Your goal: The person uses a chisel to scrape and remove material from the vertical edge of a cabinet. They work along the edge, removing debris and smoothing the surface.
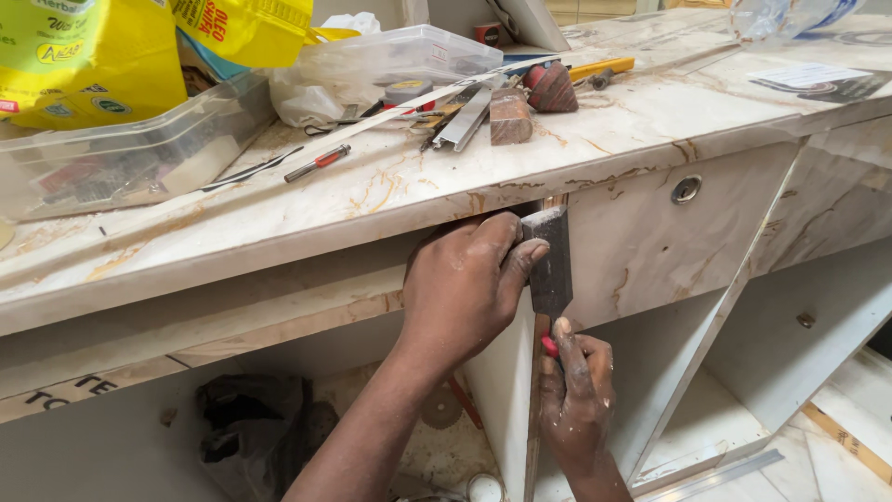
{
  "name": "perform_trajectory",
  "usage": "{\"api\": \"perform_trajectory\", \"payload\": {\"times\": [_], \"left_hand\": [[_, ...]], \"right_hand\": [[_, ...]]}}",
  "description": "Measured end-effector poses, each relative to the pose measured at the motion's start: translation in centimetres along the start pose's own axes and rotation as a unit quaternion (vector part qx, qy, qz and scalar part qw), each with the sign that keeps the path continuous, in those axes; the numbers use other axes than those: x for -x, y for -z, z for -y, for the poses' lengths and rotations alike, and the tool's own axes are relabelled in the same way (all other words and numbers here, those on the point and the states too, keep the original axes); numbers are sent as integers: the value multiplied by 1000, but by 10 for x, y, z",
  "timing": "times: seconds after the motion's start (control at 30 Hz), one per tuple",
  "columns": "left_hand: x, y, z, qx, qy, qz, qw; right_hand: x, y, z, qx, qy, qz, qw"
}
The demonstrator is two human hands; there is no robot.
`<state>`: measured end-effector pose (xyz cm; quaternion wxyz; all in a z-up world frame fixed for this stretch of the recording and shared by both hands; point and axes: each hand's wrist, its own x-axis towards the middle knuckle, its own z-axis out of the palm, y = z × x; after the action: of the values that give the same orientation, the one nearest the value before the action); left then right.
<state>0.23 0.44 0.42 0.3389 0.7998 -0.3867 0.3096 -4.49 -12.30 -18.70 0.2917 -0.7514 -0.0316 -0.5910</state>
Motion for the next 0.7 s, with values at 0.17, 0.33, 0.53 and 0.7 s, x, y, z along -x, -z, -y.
{"api": "perform_trajectory", "payload": {"times": [0.17, 0.33, 0.53, 0.7], "left_hand": [[-1, 1, 2, 5, 12, 27, 1000], [-2, 4, 2, 10, 5, 30, 999], [-1, -2, -1, -18, 17, 12, 1000], [-1, -8, -2, -31, -1, -23, 999]], "right_hand": [[3, 4, -3, -2, 8, 14, 1000], [4, 4, -3, 0, 2, 13, 1000], [6, -3, -5, -30, -4, 4, 1000], [8, -5, -6, -48, -26, 13, 998]]}}
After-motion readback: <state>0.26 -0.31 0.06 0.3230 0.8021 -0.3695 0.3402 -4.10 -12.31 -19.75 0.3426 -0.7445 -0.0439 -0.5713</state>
